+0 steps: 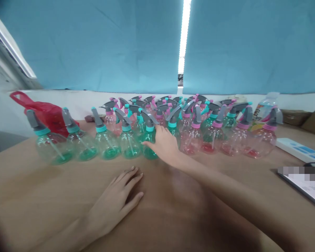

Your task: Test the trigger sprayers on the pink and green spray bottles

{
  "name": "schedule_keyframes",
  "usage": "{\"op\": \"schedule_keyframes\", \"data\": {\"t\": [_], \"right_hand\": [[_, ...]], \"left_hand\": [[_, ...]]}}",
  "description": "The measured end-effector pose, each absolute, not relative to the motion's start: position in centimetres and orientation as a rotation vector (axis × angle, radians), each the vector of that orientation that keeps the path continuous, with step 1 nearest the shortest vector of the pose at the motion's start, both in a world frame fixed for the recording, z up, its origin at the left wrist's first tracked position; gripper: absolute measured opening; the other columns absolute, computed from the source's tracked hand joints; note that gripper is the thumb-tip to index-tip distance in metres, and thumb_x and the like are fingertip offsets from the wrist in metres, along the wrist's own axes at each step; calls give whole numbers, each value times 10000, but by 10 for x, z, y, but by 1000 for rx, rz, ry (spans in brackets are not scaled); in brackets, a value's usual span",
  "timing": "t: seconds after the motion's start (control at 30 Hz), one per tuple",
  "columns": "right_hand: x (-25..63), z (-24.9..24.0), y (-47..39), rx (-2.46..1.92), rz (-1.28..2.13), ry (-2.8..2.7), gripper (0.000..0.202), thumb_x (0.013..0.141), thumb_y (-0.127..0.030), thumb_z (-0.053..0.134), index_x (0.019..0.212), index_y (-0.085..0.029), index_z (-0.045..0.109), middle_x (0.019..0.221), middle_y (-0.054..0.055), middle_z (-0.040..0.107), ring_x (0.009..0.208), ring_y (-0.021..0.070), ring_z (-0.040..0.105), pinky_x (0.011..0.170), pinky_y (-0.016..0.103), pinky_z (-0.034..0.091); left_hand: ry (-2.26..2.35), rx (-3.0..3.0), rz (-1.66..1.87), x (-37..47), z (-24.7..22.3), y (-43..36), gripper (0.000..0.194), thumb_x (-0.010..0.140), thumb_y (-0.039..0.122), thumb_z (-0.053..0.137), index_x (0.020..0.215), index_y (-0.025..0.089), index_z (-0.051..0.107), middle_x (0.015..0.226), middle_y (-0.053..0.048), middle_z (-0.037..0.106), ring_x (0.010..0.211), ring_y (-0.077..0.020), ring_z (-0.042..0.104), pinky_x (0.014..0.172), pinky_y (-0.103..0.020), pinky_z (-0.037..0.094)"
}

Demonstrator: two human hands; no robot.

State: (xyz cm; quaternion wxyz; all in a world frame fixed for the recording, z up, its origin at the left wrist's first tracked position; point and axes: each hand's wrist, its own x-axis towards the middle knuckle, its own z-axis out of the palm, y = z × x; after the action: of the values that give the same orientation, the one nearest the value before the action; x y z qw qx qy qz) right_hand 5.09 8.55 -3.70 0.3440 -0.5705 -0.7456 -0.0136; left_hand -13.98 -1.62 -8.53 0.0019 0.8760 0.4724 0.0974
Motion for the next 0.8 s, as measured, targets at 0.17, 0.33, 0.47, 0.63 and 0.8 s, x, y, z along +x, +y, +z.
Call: {"op": "schedule_keyframes", "data": {"t": [0.17, 0.33, 0.47, 0.63, 0.8], "right_hand": [[46, -35, 86, -1500, -56, -1930, 605, 747, -516, 680, 1173, -119, 513, 1109, 170, 654, 1043, 361, 606, 779, 448, 503], [46, -39, 86, -1483, -69, -1934, 669, 766, -502, 670, 1247, -78, 477, 1150, 181, 640, 1073, 347, 592, 814, 453, 500], [45, -43, 87, -1471, -91, -1937, 719, 789, -512, 641, 1305, -54, 439, 1188, 200, 621, 1112, 350, 570, 847, 466, 494], [44, -44, 83, -1455, -118, -1937, 746, 800, -533, 615, 1323, -36, 427, 1208, 211, 600, 1135, 353, 545, 844, 469, 498], [69, -39, 57, -1419, -159, -1908, 559, 849, -555, 537, 1240, -158, 515, 1144, 101, 655, 1020, 266, 618, 776, 385, 505]], "left_hand": [[1485, 2757, 275, -139, -84, -16, 437, 945, 379, 480, 1322, 159, 495, 1391, -130, 485, 1286, -310, 423, 1021, -486, 389], [1476, 2746, 308, -141, -86, -16, 440, 951, 398, 462, 1323, 163, 493, 1398, -132, 476, 1287, -315, 422, 1016, -497, 391], [1453, 2737, 339, -142, -87, -16, 433, 955, 402, 452, 1323, 177, 491, 1402, -129, 471, 1289, -313, 419, 1012, -495, 395], [1465, 2729, 307, -142, -87, -15, 438, 958, 408, 450, 1323, 169, 493, 1403, -134, 465, 1295, -316, 410, 1018, -505, 389], [1463, 2739, 306, -143, -88, -15, 425, 957, 403, 457, 1316, 180, 503, 1403, -129, 467, 1292, -312, 414, 1020, -501, 390]]}}
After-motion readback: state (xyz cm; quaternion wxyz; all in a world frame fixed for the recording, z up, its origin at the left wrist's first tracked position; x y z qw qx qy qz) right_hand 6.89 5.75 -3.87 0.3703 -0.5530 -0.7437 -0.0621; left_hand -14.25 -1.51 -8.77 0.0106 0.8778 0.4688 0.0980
